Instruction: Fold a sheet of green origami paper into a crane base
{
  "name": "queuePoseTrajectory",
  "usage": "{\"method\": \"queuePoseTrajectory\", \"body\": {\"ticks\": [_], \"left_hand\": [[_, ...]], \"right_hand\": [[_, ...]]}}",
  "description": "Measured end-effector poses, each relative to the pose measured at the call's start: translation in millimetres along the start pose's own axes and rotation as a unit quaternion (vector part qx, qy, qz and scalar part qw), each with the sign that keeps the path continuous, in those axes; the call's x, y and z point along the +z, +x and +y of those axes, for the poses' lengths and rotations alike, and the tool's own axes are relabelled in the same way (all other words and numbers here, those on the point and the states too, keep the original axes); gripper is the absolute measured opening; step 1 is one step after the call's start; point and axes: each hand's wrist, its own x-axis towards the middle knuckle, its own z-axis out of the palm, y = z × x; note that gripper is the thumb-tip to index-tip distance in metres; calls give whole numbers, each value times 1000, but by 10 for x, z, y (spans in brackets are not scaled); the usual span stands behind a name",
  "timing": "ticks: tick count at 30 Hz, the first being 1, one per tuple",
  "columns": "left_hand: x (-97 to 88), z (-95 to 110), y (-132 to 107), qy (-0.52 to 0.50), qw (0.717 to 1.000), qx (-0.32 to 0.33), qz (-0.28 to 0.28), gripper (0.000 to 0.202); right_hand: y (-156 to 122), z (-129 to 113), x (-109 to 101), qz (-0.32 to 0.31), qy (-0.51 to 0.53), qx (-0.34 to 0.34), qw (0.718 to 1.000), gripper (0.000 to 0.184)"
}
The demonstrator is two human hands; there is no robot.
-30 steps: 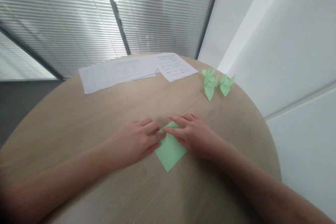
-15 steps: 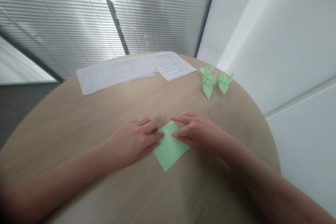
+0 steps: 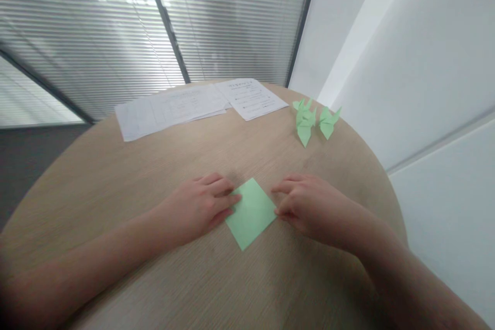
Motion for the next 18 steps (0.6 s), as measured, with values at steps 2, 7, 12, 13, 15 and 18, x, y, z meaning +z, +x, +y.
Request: {"method": "queuePoseTrajectory", "body": {"ticks": [2, 7, 12, 13, 15, 18], "left_hand": [[26, -13, -1, 0, 999, 28, 22, 24], [74, -41, 10, -20, 996, 73, 47, 25], [68, -53, 18, -40, 996, 58, 46, 27], [59, -53, 21, -41, 997, 56, 42, 27], [39, -49, 27, -43, 997, 49, 32, 26], [15, -36, 36, -45, 998, 40, 21, 25]], "right_hand": [[-40, 36, -13, -5, 8, 7, 1000, 23], [-75, 152, -59, 101, 46, 16, 994, 24], [33, 8, -16, 124, 114, -42, 985, 20], [58, -41, 11, 99, 122, -54, 986, 18], [103, -127, 75, 48, 126, -75, 988, 16], [158, -200, 159, 8, 113, -100, 989, 9]]}}
